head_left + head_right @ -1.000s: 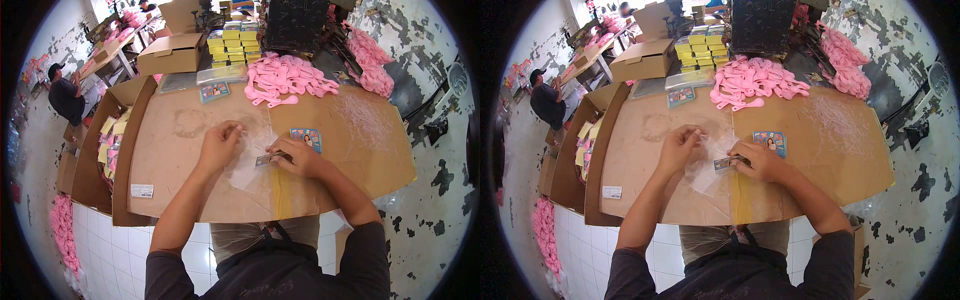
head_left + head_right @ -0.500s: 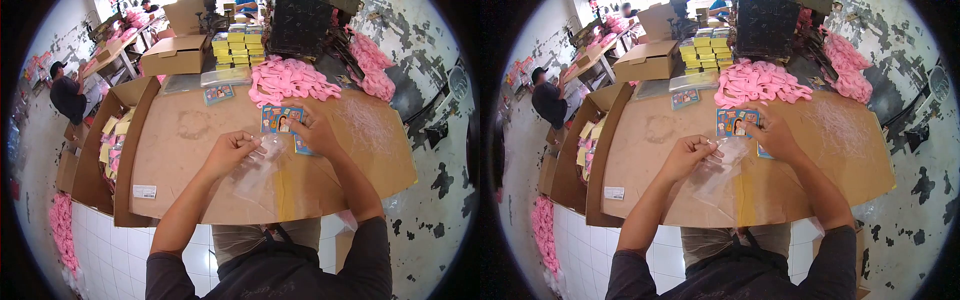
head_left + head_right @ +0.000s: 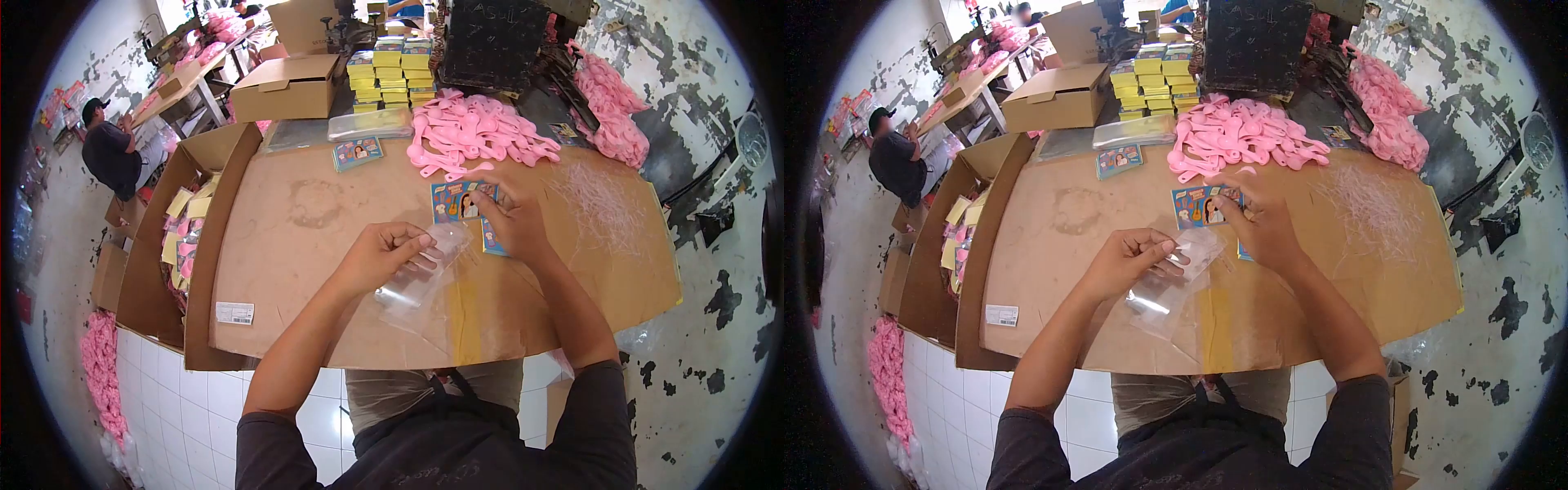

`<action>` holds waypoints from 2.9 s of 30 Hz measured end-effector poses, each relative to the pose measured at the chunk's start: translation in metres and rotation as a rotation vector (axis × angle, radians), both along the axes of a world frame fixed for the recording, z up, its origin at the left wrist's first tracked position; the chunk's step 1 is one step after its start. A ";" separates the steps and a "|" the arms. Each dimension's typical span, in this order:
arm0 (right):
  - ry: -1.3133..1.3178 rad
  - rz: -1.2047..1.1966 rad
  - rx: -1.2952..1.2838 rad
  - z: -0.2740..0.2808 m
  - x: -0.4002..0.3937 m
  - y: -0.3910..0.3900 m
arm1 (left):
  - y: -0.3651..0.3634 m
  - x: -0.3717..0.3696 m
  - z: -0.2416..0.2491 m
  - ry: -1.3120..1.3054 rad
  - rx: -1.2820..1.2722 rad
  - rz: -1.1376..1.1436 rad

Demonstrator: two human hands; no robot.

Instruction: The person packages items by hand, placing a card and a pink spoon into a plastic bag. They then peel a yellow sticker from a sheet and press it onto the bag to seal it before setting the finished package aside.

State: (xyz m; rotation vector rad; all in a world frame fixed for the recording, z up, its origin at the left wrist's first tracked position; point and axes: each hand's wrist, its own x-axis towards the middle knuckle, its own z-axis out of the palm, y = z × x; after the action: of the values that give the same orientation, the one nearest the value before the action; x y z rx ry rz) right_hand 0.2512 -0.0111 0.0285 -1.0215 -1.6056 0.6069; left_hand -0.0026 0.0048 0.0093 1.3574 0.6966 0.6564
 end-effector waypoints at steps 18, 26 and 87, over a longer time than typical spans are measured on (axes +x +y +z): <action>-0.289 0.077 0.162 0.022 -0.005 -0.013 | -0.004 0.004 -0.005 0.021 0.003 -0.003; -0.430 0.142 0.109 0.025 -0.005 -0.015 | -0.008 0.003 0.004 0.126 0.129 0.047; 0.271 0.229 -0.238 0.015 -0.030 0.006 | 0.001 0.010 -0.022 -0.022 0.080 0.154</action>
State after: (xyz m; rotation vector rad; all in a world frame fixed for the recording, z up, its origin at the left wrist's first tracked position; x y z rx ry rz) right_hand 0.2208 -0.0056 0.0436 -0.8866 -1.4414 1.0664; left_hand 0.0077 0.0057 -0.0125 1.3766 0.7692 0.8278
